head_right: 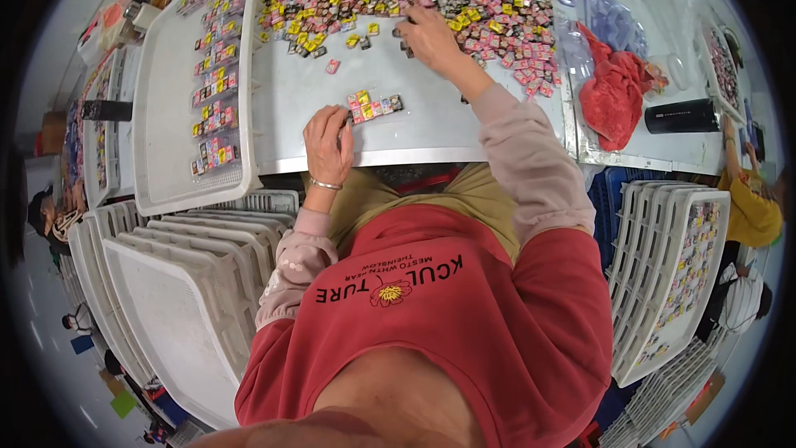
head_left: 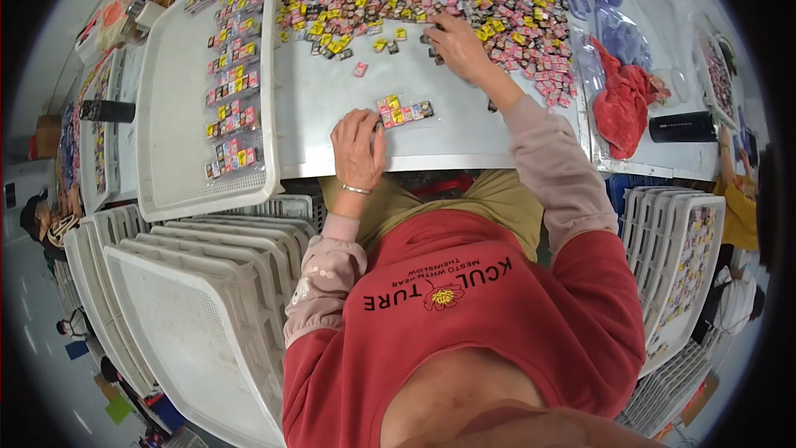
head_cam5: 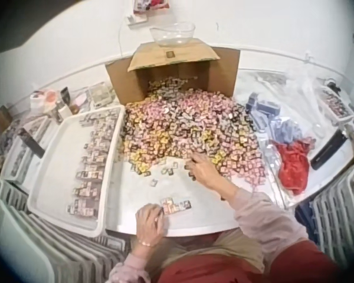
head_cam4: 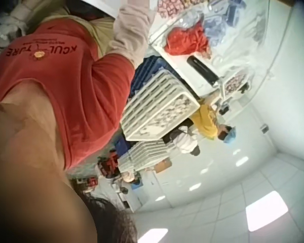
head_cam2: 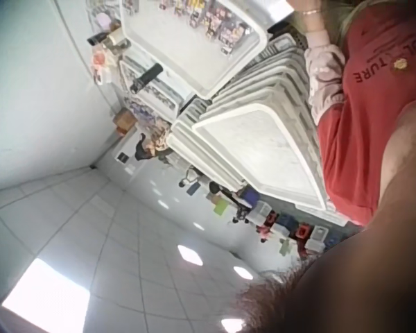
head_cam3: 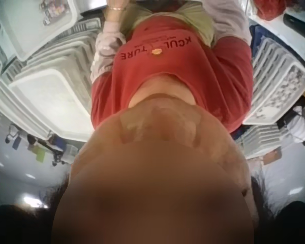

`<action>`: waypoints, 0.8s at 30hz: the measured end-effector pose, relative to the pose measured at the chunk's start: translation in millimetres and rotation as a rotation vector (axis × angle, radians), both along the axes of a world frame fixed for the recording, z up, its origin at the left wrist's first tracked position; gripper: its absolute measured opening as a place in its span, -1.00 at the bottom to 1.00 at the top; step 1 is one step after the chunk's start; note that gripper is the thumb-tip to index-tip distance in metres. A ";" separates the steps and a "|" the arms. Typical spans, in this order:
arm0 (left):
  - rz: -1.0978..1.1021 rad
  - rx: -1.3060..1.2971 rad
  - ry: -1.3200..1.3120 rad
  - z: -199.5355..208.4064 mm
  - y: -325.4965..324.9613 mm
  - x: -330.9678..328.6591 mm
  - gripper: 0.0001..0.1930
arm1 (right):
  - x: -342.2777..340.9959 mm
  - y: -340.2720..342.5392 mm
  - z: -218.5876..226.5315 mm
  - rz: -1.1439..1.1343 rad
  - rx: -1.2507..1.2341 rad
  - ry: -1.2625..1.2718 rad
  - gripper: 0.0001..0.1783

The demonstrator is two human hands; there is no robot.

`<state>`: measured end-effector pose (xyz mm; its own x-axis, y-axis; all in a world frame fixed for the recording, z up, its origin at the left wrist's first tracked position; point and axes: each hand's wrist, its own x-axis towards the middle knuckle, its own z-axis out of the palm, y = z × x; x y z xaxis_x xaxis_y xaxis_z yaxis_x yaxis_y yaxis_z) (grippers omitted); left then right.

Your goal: Picking small colorful toy components from a pile and arranging them into specific slots on a plastic sorting tray.

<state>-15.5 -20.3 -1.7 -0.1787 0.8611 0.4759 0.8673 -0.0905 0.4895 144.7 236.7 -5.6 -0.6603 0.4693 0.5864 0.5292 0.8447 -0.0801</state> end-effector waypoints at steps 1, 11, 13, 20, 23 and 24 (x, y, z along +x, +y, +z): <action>0.008 0.008 0.018 1.6 0.1 0.9 -0.69 | 3.6 4.8 0.8 0.042 -0.184 0.098 -0.80; 0.062 0.016 0.003 0.7 -1.5 3.0 -0.67 | -4.5 91.9 34.9 -0.187 -0.516 0.155 -0.77; 0.086 0.038 -0.013 -1.0 -2.0 1.5 -0.65 | -25.7 89.6 25.7 -0.308 -0.586 -0.197 -0.67; 0.145 0.099 -0.201 -2.7 0.2 -2.5 -0.65 | -35.3 80.7 27.8 -0.343 -0.404 -0.277 -0.66; 0.149 0.104 -0.203 -7.5 -2.1 -7.4 -0.64 | -19.6 70.8 44.0 -0.239 -0.598 -0.187 -0.68; 0.123 0.103 -0.226 -6.4 0.3 -5.1 -0.63 | -1.0 77.5 34.9 -0.249 -0.598 -0.188 -0.68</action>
